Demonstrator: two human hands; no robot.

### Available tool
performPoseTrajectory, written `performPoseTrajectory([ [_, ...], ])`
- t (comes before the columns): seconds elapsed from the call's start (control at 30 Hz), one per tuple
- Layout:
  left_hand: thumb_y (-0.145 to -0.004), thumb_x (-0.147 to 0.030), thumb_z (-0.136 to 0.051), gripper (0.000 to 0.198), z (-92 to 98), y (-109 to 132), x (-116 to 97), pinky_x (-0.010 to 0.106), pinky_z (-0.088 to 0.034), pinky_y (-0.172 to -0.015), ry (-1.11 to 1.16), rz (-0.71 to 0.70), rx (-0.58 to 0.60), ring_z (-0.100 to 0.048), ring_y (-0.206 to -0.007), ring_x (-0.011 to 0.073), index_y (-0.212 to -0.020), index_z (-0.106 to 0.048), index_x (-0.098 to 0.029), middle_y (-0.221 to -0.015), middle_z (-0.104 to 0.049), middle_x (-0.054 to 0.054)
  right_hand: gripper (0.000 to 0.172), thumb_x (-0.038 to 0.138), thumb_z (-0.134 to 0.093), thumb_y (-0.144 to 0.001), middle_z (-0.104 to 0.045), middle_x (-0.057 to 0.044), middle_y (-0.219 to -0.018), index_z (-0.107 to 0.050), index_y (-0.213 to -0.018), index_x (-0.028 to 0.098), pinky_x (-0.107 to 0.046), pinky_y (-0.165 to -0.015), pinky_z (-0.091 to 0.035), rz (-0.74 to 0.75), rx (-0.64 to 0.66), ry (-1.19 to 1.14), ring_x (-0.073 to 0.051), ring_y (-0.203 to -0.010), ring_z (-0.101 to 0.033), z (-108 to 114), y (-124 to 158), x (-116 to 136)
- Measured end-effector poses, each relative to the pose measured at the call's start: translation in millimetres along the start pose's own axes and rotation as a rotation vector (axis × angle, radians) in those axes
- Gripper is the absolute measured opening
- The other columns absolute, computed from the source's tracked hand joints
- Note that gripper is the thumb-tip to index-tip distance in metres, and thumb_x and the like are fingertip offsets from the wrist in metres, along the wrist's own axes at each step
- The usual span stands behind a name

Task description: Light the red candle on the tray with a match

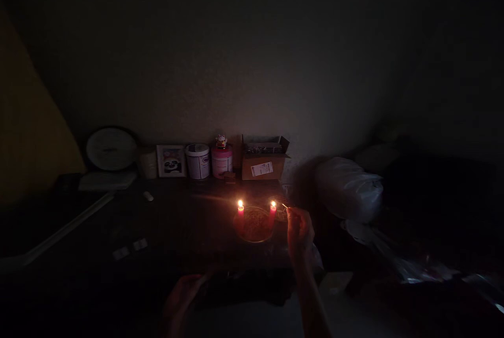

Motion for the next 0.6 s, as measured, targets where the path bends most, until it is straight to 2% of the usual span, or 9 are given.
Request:
performPoseTrajectory([
  [0.13,-0.048,-0.033,-0.080,0.031,3.3,-1.1,1.4,0.042,-0.052,-0.083,0.055,0.026,0.037,-0.068,-0.082,0.0281,-0.070,-0.063,-0.018,-0.071,-0.074,0.006,0.029,0.045,-0.056,-0.076,-0.066,-0.005,-0.084,-0.063,-0.085,0.017,-0.029,-0.071,-0.048,-0.233,-0.007,-0.082,-0.018,-0.078,-0.060,5.9,-8.8,-24.3],
  [0.23,-0.064,-0.039,-0.072,0.026,4.6,-2.4,3.8,0.044,-0.052,-0.083,0.071,0.045,0.042,-0.067,-0.085,0.0246,-0.075,-0.062,-0.017,-0.080,-0.073,0.008,0.031,0.045,-0.059,-0.071,-0.067,-0.005,-0.078,-0.063,-0.082,0.016,-0.028,-0.066,-0.048,-0.360,-0.024,-0.104,-0.018,-0.073,-0.061,11.7,-13.3,-43.5],
  [0.3,-0.069,-0.041,-0.067,0.027,4.3,-3.0,5.8,0.045,-0.052,-0.082,0.075,0.058,0.038,-0.066,-0.090,0.0246,-0.079,-0.062,-0.017,-0.087,-0.073,0.009,0.031,0.043,-0.059,-0.069,-0.067,-0.005,-0.075,-0.063,-0.082,0.015,-0.028,-0.062,-0.049,-0.402,-0.013,-0.099,-0.019,-0.069,-0.062,15.1,-13.5,-56.9],
  [0.43,-0.053,-0.035,-0.078,0.030,0.8,-4.1,8.6,0.042,-0.053,-0.083,0.064,0.067,0.022,-0.065,-0.096,0.0312,-0.072,-0.061,-0.020,-0.082,-0.075,0.009,0.031,0.041,-0.061,-0.063,-0.066,-0.005,-0.068,-0.064,-0.077,0.015,-0.030,-0.057,-0.049,-0.444,0.035,-0.078,-0.020,-0.062,-0.062,16.4,-9.5,-84.3],
  [0.6,-0.045,-0.032,-0.081,0.033,-7.1,-0.6,7.6,0.045,-0.052,-0.083,0.025,0.095,0.057,-0.066,-0.093,0.0334,-0.067,-0.060,-0.020,-0.080,-0.075,0.009,0.027,0.040,-0.062,-0.056,-0.067,-0.006,-0.067,-0.065,-0.067,0.016,-0.034,-0.066,-0.048,-0.416,0.059,-0.055,-0.022,-0.065,-0.060,-1.9,-21.9,-100.9],
])
Point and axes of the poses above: each hand's wrist, its own y-axis away from the middle knuckle, its own z-axis out of the back of the hand, x = y × z, the point moved 5 cm from there along -y, towards the middle knuckle
